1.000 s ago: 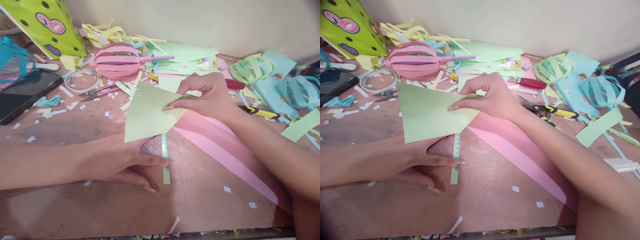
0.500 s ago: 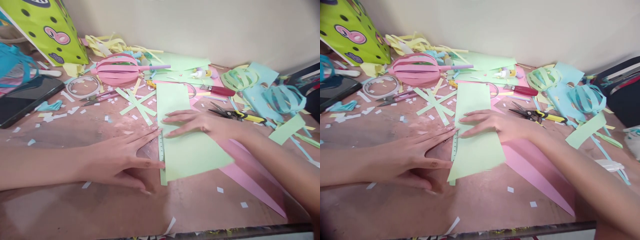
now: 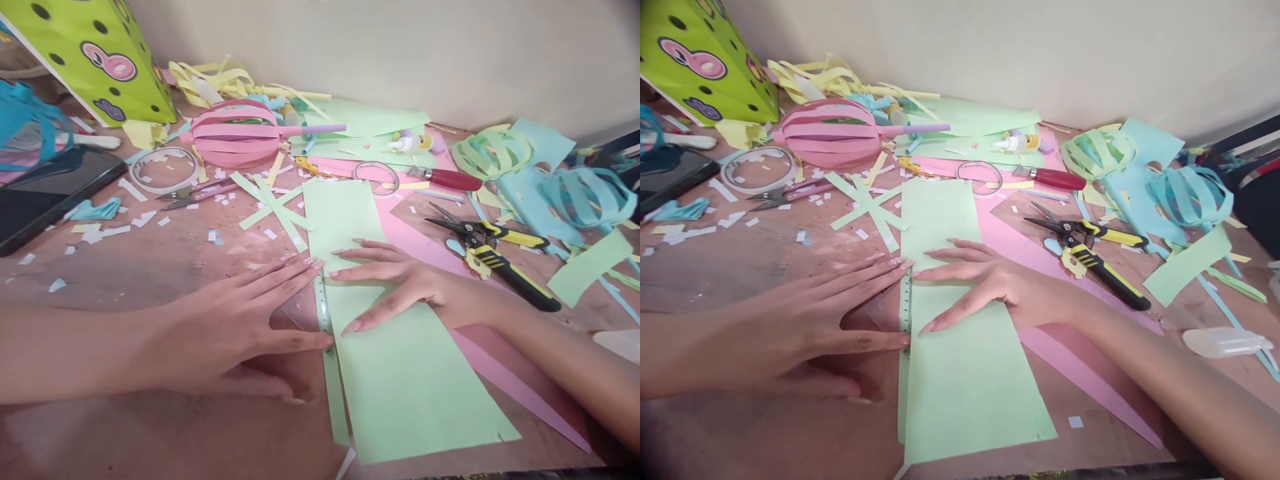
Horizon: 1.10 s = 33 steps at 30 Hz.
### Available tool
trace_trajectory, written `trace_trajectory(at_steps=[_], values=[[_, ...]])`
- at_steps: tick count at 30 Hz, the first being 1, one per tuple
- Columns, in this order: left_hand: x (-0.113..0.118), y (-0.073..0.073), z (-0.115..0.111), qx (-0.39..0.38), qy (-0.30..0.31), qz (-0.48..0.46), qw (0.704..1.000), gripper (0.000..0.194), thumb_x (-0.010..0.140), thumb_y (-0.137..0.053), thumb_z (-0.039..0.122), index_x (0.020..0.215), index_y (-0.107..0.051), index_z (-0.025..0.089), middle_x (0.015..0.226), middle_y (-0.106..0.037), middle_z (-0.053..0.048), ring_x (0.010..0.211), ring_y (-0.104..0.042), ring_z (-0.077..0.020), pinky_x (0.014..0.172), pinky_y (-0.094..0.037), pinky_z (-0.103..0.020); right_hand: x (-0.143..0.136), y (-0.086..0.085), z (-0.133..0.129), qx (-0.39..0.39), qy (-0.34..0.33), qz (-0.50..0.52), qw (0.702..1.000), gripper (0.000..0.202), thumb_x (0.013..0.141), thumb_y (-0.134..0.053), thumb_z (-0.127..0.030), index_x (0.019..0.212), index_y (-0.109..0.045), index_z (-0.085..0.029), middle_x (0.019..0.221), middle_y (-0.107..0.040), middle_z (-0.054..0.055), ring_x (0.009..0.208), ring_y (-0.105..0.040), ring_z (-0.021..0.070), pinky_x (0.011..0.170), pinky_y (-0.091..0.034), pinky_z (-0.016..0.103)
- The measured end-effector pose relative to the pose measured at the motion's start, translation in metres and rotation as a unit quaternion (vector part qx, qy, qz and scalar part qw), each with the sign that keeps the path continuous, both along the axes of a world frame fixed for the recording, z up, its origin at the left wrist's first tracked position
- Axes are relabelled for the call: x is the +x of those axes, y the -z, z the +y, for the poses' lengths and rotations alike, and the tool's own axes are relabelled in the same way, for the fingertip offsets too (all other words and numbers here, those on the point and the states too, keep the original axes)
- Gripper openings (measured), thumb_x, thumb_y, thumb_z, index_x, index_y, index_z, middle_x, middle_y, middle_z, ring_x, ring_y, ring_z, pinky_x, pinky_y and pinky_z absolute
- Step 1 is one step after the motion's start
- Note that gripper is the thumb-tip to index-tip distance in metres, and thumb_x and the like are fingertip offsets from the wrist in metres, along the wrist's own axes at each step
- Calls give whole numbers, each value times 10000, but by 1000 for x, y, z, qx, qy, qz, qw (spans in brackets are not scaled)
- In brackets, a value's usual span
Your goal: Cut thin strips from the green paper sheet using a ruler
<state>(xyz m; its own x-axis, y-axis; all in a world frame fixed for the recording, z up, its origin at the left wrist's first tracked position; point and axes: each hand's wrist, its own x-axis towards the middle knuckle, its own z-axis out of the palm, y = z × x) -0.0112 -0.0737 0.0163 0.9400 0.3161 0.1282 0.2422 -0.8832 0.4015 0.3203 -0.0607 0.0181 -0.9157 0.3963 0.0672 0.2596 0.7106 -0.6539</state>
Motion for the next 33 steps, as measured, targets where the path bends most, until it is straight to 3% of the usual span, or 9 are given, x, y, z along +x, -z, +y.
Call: trace_trajectory(at_steps=[5,9,15,19,24,30,33], values=[[2,2,1,129,28,55,990,690,956,-634,733,1551,-611,383,1604,-554,-214,1519,-467,-501,1184,-412,-694,2,5,-2,39,0,4,999,451,1106,-430,-566,1276,-808,-386,1646,-540,-18,1659,-291,236,1368,-143,452],[-1,4,0,139,18,41,989,679,979,-588,743,1564,-591,399,1621,-536,-210,1539,-453,-482,1213,-390,-679,3,8,-2,39,0,7,999,511,1112,-374,-598,1278,-809,-387,1645,-543,-30,1669,-262,220,1373,-103,400],[-1,6,-1,144,2,33,989,688,964,-601,752,1577,-561,441,1613,-547,-206,1482,-517,-504,1162,-444,-679,4,10,-2,45,-5,7,999,578,1124,-284,-608,1297,-796,-403,1654,-528,-55,1676,-237,210,1377,-96,412],[-1,5,-1,142,-3,31,989,644,988,-567,745,1565,-572,458,1621,-541,-197,1471,-541,-480,1171,-449,-640,7,9,-1,56,-13,-12,998,468,1129,-358,-528,1336,-767,-430,1683,-484,-84,1680,-220,214,1380,-100,437],[-2,4,-2,141,-9,42,989,659,1004,-508,762,1590,-536,461,1624,-535,-207,1465,-548,-483,1154,-454,-659,7,14,-3,68,-9,-3,998,340,1058,-583,-502,1349,-750,-450,1692,-469,-90,1676,-231,243,1383,-120,470],[-3,6,-4,115,-17,52,992,640,1019,-496,745,1604,-502,485,1646,-514,-194,1466,-551,-472,1141,-458,-684,6,17,-6,65,8,7,998,340,1011,-663,-506,1333,-759,-456,1680,-486,-79,1651,-289,281,1386,-154,505],[-4,7,-4,118,-20,52,991,641,994,-527,764,1578,-533,500,1637,-528,-185,1443,-570,-482,1124,-466,-701,6,16,-4,62,1,4,998,344,1027,-637,-419,1350,-748,-459,1684,-478,-84,1648,-287,288,1386,-155,528]])
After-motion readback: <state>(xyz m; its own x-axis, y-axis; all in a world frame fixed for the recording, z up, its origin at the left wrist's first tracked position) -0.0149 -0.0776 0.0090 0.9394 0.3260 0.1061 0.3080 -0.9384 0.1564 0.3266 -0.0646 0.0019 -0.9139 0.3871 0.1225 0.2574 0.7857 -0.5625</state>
